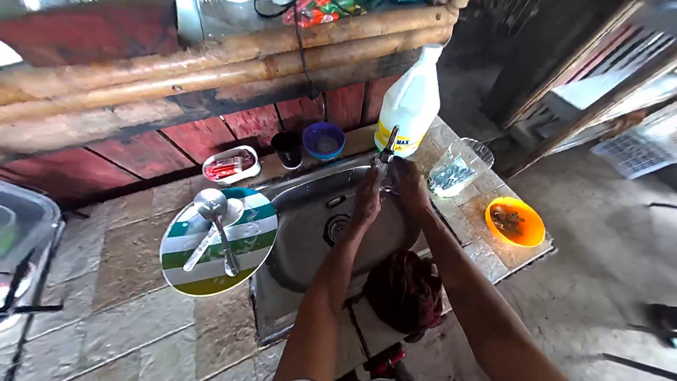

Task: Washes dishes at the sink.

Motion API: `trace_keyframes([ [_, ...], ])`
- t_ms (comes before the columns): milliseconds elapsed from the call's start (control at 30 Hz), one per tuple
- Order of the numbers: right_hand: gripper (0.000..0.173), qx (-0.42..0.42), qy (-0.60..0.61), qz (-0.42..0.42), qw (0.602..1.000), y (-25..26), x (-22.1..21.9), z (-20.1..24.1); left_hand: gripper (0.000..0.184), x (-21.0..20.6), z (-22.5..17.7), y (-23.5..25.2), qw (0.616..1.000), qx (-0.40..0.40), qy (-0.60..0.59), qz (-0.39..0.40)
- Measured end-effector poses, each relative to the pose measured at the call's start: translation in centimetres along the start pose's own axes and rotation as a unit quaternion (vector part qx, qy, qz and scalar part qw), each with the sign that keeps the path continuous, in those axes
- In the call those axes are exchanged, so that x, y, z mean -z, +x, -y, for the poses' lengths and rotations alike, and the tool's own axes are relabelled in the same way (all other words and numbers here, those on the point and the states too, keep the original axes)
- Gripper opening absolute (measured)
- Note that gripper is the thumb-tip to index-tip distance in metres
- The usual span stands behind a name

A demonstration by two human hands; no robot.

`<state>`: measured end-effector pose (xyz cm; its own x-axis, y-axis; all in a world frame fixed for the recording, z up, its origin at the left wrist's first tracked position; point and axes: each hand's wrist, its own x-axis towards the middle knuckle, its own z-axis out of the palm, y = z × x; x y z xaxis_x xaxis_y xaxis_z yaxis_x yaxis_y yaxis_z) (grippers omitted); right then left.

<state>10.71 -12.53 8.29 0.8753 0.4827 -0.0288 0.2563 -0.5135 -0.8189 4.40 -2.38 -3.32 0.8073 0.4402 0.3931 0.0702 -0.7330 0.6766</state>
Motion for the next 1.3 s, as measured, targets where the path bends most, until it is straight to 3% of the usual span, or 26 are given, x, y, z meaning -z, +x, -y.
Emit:
trace_keyframes([
  [33, 0.043, -0.007, -0.003, -0.013, 1.000, 0.1, 1.3, 0.0, 0.057, 0.1, 1.0, 0.0, 1.000, 0.023, -0.004, 0.011],
  [133, 0.044, -0.017, -0.006, -0.052, 0.998, -0.5, 5.0, 0.9, 0.042, 1.6, 3.0, -0.9, 0.996, 0.043, 0.020, 0.069],
  [300, 0.041, -0.063, 0.058, -0.058, 0.995, -1.2, 6.5, 1.1, 0.043, 5.2, 1.7, -2.5, 0.985, 0.033, -0.024, 0.169],
  [433, 0.042, -0.130, 0.193, 0.018, 0.972, -0.2, 5.1, -0.4, 0.053, 10.8, -0.8, -3.1, 0.960, 0.127, 0.025, 0.250],
  [567, 0.044, -0.192, 0.284, 0.035, 0.939, 0.1, -0.6, -2.3, 0.042, 17.4, -6.1, -5.4, 0.926, 0.171, 0.147, 0.302],
  [700, 0.036, -0.251, 0.425, 0.068, 0.867, 0.7, -7.7, -3.6, 0.031, 21.5, -7.2, -8.3, 0.911, 0.058, 0.323, 0.248],
  [767, 0.029, -0.225, 0.429, 0.085, 0.870, 0.8, -9.2, -4.0, 0.028, 22.8, -7.7, -8.8, 0.905, 0.023, 0.349, 0.244],
  [867, 0.034, -0.081, 0.396, 0.174, 0.898, 1.9, -8.1, -4.9, 0.034, 23.7, -8.5, -8.6, 0.912, 0.075, 0.315, 0.252],
  [967, 0.041, 0.031, 0.448, 0.270, 0.851, 3.0, -7.0, -2.4, 0.040, 25.4, -8.2, -9.3, 0.926, 0.153, 0.275, 0.208],
  [1067, 0.046, 0.030, 0.478, 0.300, 0.825, 3.2, -7.0, -0.2, 0.040, 27.4, -9.0, -11.9, 0.925, 0.253, 0.223, 0.171],
  [1167, 0.043, -0.050, 0.565, 0.230, 0.791, 2.8, -7.5, 1.5, 0.039, 29.3, -8.9, -15.4, 0.924, 0.282, 0.196, 0.167],
  [1200, 0.040, -0.063, 0.555, 0.219, 0.800, 2.7, -7.4, 2.1, 0.039, 30.4, -8.7, -16.4, 0.927, 0.291, 0.168, 0.165],
  [1300, 0.034, -0.037, 0.366, 0.248, 0.896, 2.1, -7.4, 2.3, 0.036, 35.1, -8.1, -19.7, 0.951, 0.299, 0.007, 0.076],
])
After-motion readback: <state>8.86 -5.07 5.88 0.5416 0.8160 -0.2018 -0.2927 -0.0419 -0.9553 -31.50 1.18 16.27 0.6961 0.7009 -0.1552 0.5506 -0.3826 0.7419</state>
